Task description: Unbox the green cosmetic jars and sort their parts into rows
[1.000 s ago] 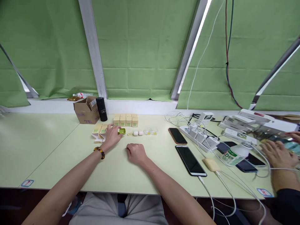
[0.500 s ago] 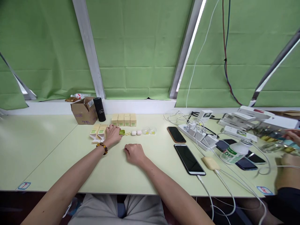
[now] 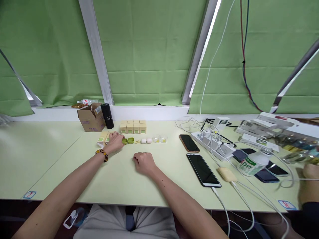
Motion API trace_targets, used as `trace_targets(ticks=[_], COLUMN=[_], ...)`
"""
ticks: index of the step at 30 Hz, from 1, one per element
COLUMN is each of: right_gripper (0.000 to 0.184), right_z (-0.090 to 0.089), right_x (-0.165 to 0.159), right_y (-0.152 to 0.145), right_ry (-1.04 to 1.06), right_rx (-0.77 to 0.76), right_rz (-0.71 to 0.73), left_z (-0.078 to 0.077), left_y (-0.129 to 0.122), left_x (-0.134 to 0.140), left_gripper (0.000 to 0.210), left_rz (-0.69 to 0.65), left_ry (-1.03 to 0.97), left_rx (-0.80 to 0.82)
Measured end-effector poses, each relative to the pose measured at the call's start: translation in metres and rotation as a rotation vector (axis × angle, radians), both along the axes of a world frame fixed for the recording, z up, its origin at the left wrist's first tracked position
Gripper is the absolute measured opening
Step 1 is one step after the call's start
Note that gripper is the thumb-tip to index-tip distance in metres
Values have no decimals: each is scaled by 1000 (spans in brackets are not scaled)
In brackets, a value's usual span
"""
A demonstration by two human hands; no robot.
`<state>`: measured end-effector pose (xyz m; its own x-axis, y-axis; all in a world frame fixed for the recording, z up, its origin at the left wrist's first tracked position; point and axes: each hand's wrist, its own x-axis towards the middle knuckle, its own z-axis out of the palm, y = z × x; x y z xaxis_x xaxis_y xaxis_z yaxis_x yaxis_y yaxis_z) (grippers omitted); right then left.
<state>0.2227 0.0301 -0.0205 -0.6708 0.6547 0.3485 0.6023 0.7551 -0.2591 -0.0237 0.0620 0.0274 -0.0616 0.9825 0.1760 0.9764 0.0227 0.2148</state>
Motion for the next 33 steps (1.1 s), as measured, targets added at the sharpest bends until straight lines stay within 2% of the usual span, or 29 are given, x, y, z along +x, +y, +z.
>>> trace_targets(ticks=[9,14,27,30,33], right_gripper=[14,14,16,16,16], right_z=[2,2,4,5,5], right_x=[0,-1,-1,-1,-1], right_y=[-1,-1,-2,-2,-2], right_ry=[-7,-2,-23,-31,-23], right_rx=[8,3,-7,-20,-23], right_rz=[-2,1,-1,-3,0], left_z=[-3,-4,4,7,11], left_y=[12,19,25,25,23], left_x=[0,4,13,13,13], left_gripper=[34,41,16,21,37], left_rz=[23,-41,-101,-100,-93], left_ry=[10,-9,25,38,46], left_rx=[14,8,-49,-64,-58])
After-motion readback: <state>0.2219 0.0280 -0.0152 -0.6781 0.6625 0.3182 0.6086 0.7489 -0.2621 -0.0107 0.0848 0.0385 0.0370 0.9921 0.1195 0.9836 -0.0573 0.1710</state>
